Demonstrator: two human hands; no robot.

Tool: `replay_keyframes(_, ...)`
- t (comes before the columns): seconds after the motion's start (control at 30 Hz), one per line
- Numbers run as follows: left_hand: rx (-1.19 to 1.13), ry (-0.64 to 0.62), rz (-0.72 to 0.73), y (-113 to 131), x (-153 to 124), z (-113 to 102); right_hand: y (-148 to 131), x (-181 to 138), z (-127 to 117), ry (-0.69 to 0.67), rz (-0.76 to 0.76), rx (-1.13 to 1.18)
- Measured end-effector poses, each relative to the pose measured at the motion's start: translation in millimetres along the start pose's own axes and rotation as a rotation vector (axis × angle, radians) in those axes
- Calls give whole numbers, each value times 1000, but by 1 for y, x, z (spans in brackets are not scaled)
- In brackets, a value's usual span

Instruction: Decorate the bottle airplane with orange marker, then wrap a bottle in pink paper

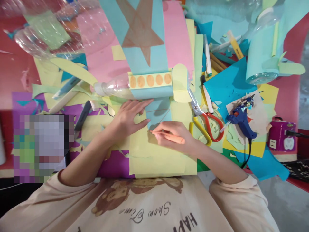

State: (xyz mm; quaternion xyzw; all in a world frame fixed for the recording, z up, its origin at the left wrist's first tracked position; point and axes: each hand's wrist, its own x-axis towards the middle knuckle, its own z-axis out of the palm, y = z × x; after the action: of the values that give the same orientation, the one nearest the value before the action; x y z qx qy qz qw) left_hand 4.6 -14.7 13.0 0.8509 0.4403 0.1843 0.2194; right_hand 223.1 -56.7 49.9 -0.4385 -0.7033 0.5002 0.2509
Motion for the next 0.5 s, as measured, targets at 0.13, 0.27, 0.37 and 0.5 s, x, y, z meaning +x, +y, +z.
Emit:
replay_keyframes(0.13,2,-16,-9,0,0,-1,-4,3,-17,138,26,96)
replay_keyframes(0.27,-10,-24,-24,1,1,-2,3,11,-27,206,-94,-27)
replay_keyframes(0.37,-11,-35,-23,1,2,-3,9,15,-28,220,-134,-81)
replay_keyframes(0.5,-10,-11,-9,0,2,-1,13,17,-24,240,-114,-109)
